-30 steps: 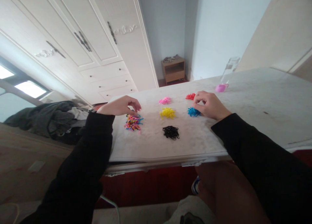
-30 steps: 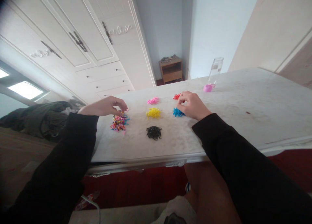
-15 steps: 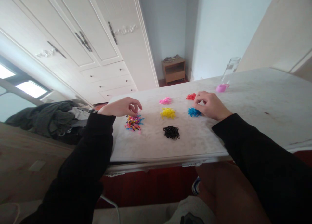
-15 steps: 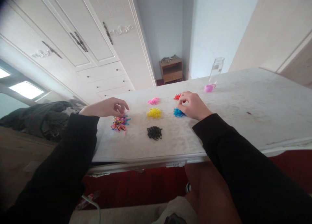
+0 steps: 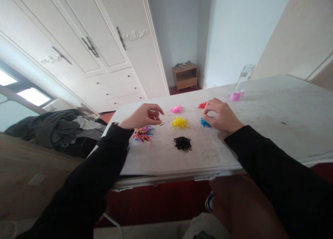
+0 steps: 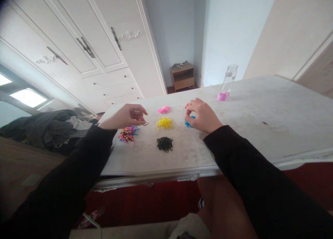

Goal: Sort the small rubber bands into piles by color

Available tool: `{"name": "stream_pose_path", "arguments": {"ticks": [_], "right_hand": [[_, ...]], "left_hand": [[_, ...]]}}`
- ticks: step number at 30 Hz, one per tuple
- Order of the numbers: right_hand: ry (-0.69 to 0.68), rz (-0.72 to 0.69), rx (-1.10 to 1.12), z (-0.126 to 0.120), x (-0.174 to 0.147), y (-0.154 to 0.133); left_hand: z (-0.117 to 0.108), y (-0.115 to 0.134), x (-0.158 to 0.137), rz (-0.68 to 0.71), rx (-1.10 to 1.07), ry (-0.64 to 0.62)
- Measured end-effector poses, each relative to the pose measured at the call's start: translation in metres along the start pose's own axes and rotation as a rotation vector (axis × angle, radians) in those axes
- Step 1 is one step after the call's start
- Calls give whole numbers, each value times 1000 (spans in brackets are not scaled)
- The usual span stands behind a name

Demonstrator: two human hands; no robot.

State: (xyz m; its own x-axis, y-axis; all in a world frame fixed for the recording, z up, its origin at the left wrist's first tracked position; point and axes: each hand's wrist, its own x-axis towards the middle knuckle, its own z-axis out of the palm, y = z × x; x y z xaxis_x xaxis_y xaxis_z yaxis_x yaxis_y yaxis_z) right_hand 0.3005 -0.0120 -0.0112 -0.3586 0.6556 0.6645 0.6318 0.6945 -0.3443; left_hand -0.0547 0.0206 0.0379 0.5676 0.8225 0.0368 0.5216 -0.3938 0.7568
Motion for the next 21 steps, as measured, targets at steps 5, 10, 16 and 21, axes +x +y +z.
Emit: {"name": "stream_pose_path", "arguments": {"ticks": [5,10,16,21], "right_hand": [[20,-291,-231,8,2,-26],[-1,-565,-308,15,4,-48],[-63,-632,-311,19,5,-50],[-64,-618,-328,21,4,-50]], "left_hand": [[43,12,9,129,-201,68],[66,15,12,197,-320,127],[74,14,12,205,-375,138],[75,18,9,190,-375,128]]}}
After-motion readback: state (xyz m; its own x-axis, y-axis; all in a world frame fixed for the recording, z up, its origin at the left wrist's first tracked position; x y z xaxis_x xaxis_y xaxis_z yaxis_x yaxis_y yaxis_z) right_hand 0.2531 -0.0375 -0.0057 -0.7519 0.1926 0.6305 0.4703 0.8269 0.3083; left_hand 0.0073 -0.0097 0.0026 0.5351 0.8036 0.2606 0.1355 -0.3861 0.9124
